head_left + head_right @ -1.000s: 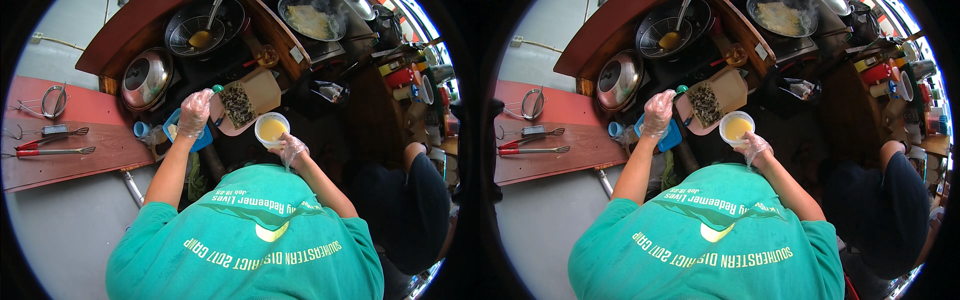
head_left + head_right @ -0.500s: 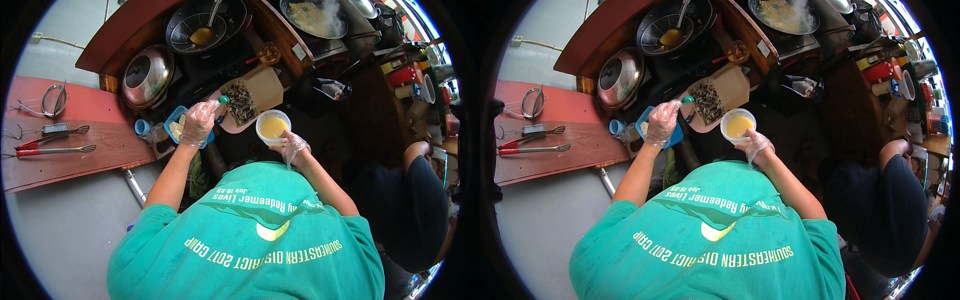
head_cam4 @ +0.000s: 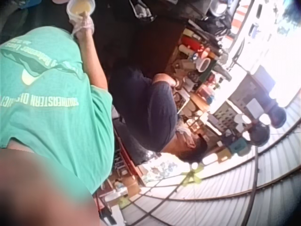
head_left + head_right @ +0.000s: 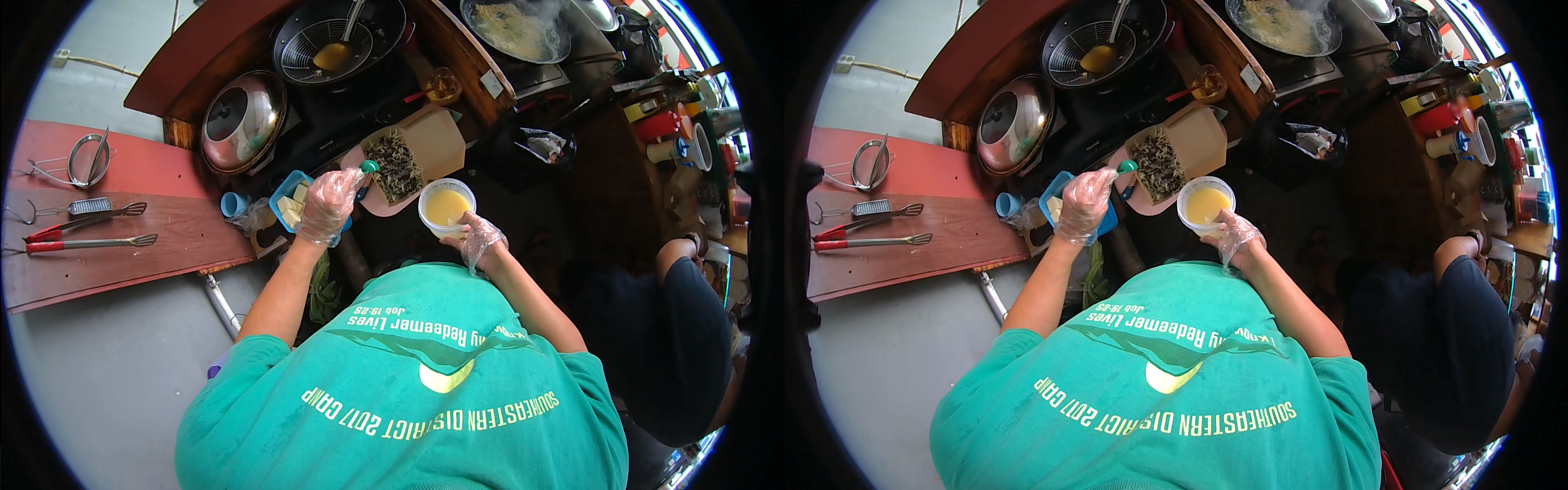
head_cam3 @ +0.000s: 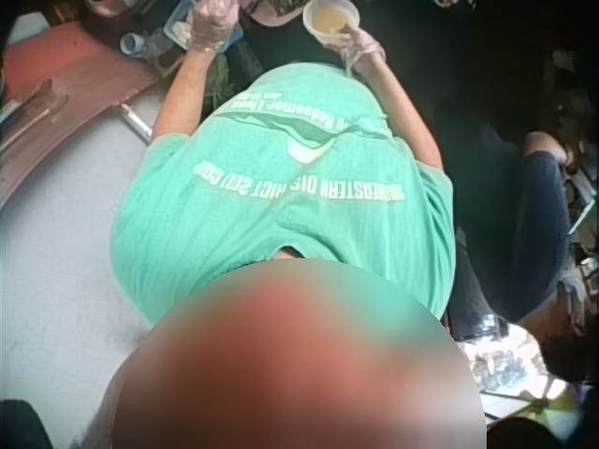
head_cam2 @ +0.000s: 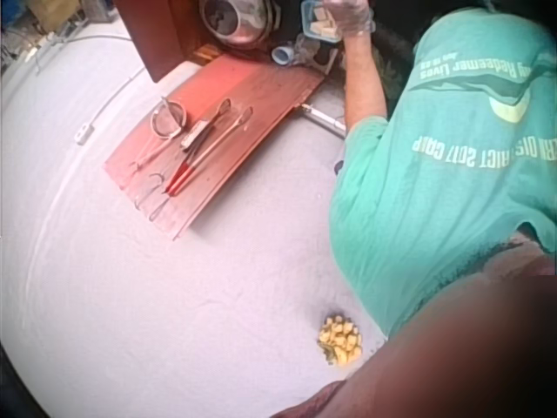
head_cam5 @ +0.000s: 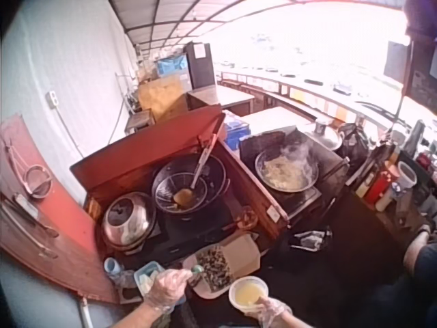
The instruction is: The person assembles a food order in a cardboard container. They add a yellow sauce, grate a white block into shreds, and sprinkle a dark granular topping over the contents. The person uses a spoon, grater, and scoop to handle the ingredients.
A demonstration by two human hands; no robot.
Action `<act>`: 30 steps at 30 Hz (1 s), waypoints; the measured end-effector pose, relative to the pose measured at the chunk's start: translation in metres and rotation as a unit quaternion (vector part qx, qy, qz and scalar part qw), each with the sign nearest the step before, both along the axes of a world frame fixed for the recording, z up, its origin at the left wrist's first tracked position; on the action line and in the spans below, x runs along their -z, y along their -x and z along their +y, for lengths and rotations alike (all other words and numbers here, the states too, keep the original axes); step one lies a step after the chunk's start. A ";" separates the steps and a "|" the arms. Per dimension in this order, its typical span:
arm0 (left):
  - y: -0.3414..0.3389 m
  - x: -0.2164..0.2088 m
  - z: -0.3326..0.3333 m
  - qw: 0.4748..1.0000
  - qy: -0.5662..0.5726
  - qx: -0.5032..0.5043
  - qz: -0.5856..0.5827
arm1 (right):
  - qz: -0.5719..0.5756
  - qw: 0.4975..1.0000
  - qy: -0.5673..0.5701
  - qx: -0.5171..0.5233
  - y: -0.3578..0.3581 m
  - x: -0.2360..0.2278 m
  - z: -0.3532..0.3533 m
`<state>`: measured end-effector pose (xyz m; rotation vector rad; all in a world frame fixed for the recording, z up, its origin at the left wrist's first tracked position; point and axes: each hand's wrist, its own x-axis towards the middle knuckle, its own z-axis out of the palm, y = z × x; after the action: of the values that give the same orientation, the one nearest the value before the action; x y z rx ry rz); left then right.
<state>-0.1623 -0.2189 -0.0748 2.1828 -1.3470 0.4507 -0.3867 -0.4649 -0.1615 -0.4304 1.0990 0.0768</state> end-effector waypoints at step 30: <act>0.008 -0.027 -0.055 0.894 0.148 -0.189 0.377 | -0.060 0.992 0.054 -0.094 -0.069 -0.030 0.007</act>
<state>-0.1702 -0.2741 -0.0475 2.0209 -0.4049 -0.0753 -0.3178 -0.4575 -0.1313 -0.6265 0.9459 0.1560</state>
